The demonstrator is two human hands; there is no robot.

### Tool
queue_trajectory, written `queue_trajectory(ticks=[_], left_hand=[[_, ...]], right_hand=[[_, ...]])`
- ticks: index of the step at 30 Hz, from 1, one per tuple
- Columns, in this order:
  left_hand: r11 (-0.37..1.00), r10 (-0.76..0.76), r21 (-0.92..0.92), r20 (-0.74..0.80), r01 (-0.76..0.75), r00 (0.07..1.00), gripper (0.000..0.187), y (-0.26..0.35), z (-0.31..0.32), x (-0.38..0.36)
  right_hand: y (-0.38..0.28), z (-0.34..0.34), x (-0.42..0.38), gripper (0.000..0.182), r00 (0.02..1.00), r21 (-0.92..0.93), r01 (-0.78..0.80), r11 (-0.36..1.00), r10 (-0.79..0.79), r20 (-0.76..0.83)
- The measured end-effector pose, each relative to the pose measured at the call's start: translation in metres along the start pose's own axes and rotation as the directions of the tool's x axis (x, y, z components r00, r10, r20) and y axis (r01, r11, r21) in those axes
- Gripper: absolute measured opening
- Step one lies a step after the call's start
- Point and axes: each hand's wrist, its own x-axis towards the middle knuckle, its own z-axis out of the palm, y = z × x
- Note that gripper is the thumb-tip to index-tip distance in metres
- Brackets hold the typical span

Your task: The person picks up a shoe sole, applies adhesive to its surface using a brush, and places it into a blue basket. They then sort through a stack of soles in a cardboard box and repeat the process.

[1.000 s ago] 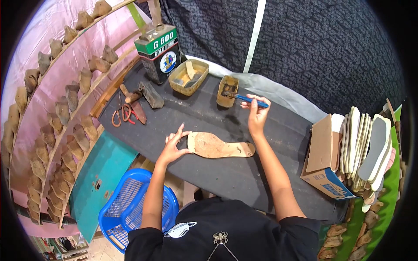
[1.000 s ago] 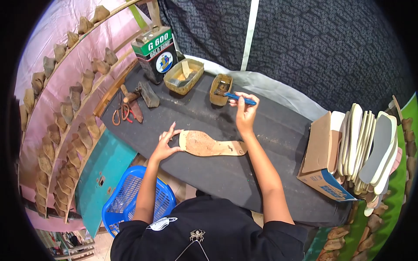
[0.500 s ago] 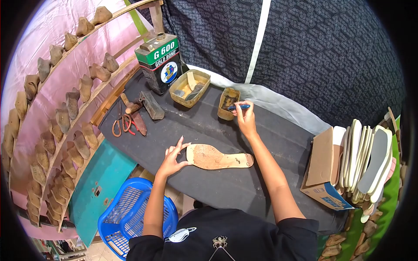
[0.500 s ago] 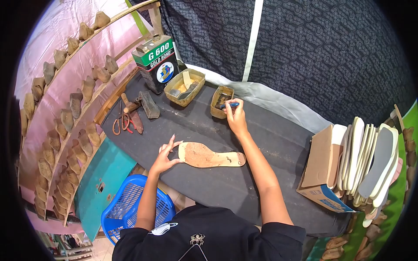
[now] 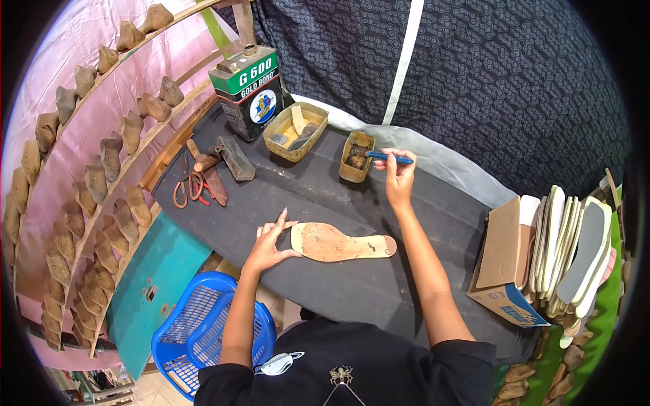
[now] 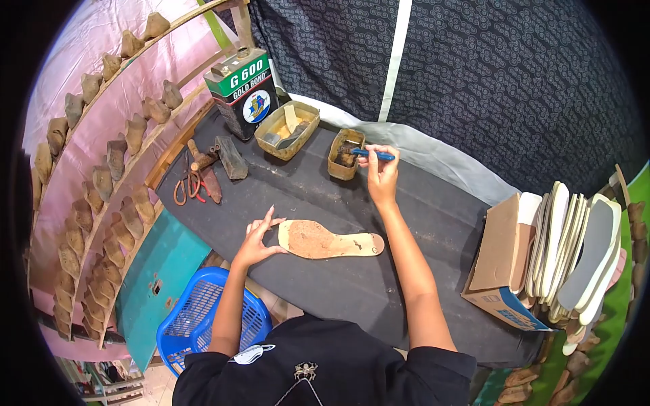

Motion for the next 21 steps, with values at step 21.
queue_trajectory(ticks=[21], left_hand=[[0.997, -0.027, -0.071, 0.041, 0.030, 0.999, 0.108, 0.004, -0.006, 0.000]], right_hand=[[-0.055, -0.010, -0.098, 0.025, 0.920, 0.134, -0.389, 0.912, 0.375, 0.118]])
